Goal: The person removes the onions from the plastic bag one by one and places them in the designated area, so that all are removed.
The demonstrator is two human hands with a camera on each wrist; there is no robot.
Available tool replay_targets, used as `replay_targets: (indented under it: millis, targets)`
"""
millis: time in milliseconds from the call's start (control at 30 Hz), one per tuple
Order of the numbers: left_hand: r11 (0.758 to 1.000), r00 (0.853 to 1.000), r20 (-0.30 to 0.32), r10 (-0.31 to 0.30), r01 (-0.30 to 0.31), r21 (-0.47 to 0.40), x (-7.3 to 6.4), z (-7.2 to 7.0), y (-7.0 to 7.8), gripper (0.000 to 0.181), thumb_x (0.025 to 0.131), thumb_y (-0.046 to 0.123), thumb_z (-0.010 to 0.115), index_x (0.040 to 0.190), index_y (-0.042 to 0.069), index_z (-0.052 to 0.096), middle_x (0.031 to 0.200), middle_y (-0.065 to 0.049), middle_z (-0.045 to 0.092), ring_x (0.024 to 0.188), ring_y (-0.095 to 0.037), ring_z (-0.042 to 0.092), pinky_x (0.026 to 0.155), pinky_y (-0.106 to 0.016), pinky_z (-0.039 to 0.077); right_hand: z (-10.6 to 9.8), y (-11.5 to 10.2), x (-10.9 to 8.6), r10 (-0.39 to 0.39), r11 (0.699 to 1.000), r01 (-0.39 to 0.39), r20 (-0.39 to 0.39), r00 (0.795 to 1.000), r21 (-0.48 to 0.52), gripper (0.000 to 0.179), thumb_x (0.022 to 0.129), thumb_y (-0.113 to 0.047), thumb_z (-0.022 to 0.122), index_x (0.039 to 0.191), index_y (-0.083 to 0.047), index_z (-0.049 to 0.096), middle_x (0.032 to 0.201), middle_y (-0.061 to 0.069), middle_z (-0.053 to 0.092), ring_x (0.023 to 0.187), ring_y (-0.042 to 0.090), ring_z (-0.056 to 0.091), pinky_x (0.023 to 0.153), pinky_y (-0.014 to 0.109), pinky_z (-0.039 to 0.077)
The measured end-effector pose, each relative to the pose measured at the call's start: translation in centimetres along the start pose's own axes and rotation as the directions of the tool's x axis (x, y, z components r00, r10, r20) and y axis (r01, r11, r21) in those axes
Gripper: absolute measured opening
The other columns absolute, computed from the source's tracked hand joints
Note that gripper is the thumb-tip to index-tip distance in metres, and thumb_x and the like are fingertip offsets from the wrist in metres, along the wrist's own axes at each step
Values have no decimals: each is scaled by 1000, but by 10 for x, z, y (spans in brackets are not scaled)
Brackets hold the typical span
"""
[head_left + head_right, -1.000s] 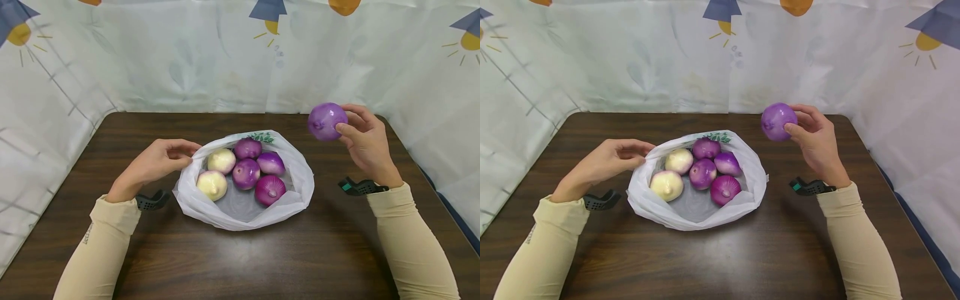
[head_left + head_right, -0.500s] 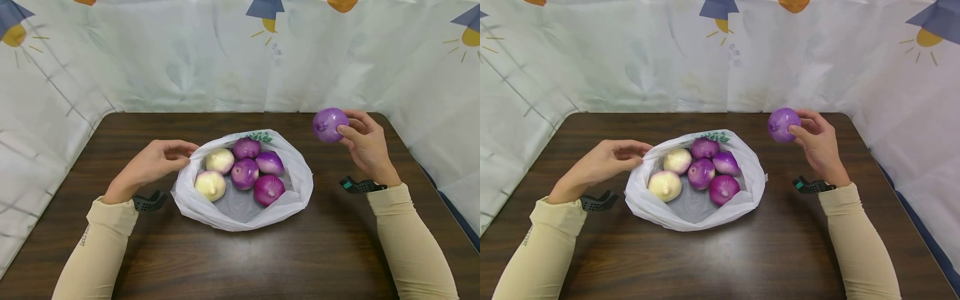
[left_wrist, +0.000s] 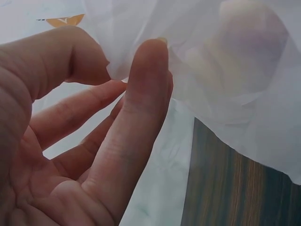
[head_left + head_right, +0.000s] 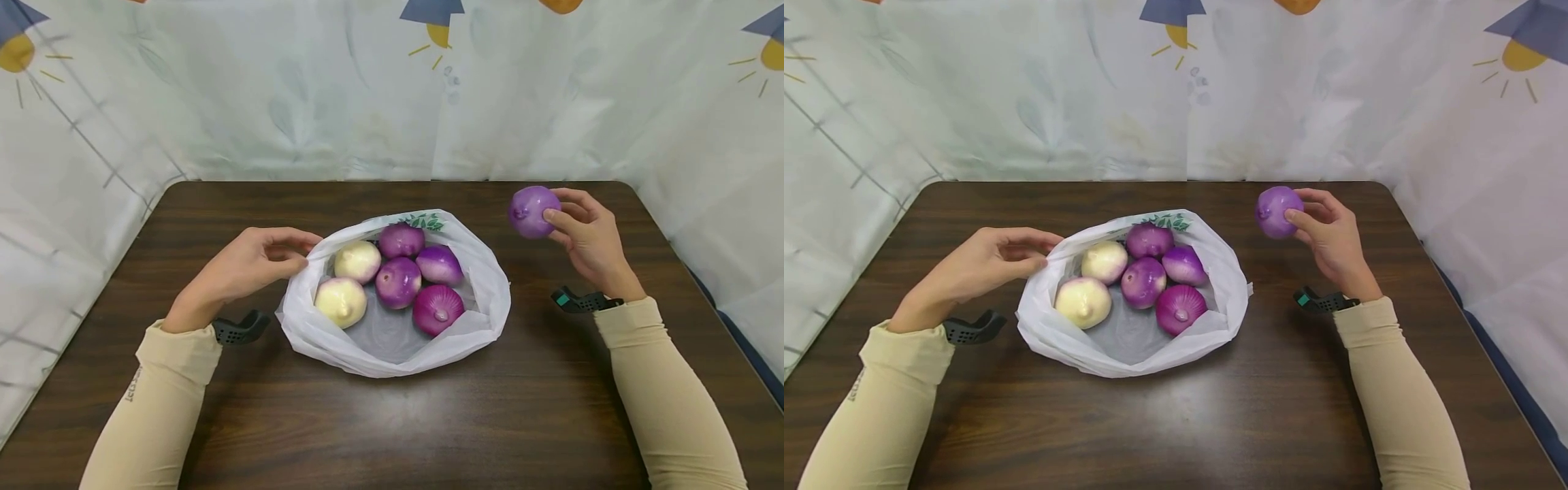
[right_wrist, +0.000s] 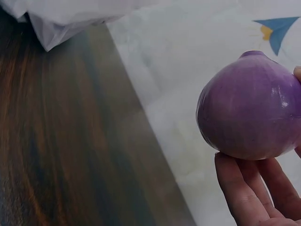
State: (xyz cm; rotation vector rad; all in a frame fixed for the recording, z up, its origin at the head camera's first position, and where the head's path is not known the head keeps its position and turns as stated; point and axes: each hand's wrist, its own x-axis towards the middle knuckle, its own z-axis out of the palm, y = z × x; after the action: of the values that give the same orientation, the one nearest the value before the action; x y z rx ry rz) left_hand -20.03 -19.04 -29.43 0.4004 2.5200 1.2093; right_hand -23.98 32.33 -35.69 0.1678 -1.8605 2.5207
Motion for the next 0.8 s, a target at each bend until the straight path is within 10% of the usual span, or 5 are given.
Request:
replay_targets:
  millis: [800]
  targets:
    - [999, 1000, 0, 24, -24, 31, 0, -1, 0, 38, 97, 13, 64, 135, 17, 68, 127, -8, 73, 97, -5, 72, 82, -19, 55, -12, 23, 6, 169, 967, -178, -64, 984, -185, 34, 97, -12, 71, 131, -16, 65, 116, -2, 63, 102, 8, 69, 82, 20, 61]
